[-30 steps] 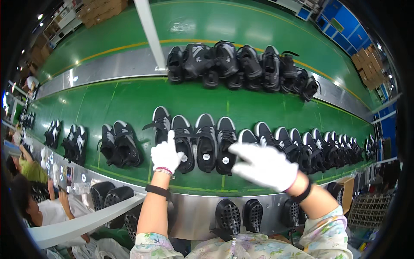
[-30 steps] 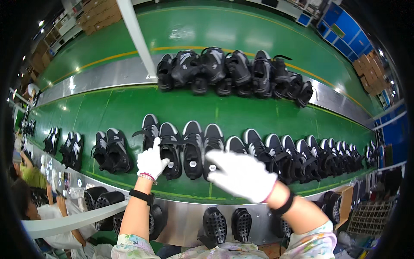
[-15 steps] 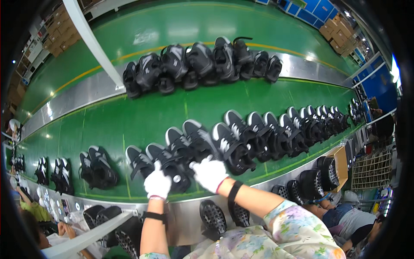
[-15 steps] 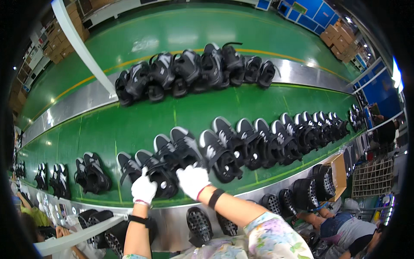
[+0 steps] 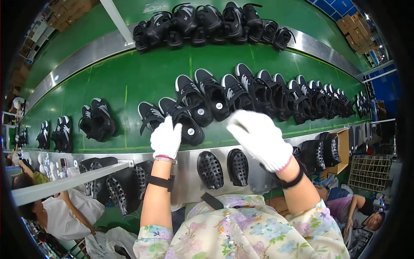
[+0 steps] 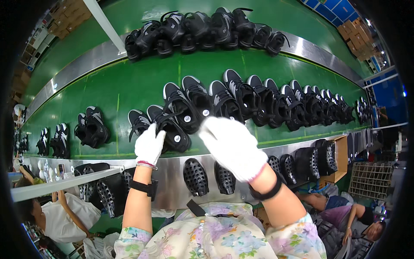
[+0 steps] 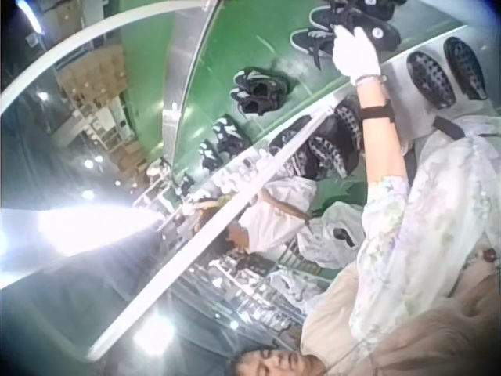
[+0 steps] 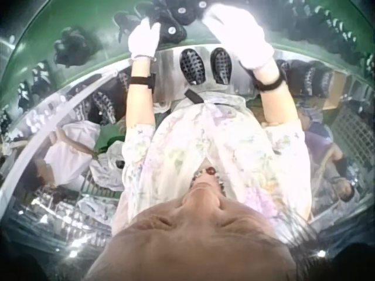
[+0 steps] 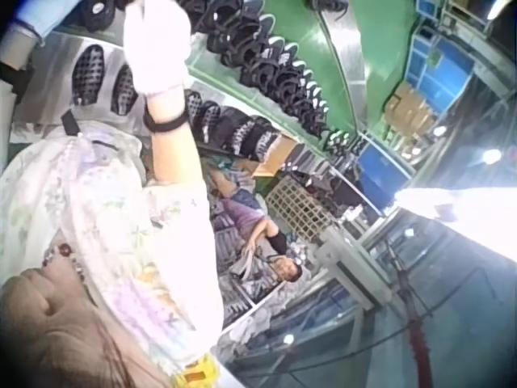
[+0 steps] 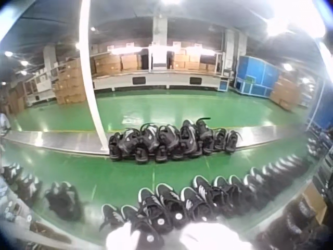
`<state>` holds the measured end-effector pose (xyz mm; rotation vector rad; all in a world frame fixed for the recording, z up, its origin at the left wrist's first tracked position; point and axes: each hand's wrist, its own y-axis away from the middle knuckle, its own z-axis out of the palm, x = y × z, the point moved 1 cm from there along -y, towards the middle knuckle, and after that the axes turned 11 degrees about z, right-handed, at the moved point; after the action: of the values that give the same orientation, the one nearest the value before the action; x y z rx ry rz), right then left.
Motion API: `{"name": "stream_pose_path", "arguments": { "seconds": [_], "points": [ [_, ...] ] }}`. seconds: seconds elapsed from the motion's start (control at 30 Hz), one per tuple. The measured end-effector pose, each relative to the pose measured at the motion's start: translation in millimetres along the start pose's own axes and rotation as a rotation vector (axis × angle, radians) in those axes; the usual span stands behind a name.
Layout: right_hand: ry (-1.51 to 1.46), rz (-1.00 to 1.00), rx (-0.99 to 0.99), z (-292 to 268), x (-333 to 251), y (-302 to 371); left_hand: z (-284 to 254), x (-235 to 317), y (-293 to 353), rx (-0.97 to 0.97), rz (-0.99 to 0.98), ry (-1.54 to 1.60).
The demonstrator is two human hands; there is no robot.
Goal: Assemble and inspect shoe components on a factory production conveyor line.
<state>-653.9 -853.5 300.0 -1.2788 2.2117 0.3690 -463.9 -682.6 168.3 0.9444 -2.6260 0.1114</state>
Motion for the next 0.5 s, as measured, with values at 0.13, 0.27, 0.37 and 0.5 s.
{"name": "stream_pose_path", "arguments": {
  "seconds": [0.13, 0.27, 0.37, 0.5],
  "points": [
    [-0.030, 0.230, -0.219, 4.5, 12.6, 92.3, -16.6, 36.9, 12.1, 0.107, 0.066, 0.245],
    [0.148, 0.401, -0.256, 40.2, 37.6, 172.2, -5.3, 73.1, 57.2, 0.052, 0.170, 0.510],
    [0.215, 0.359, -0.319, 62.2, 50.6, 192.3, 9.1, 84.2, 93.7, -0.036, 0.168, 0.253],
    [0.306, 0.257, -0.324, 74.9, 44.8, 187.5, -15.7, 105.7, 83.5, -0.138, 0.458, 0.234]
  ]
}}
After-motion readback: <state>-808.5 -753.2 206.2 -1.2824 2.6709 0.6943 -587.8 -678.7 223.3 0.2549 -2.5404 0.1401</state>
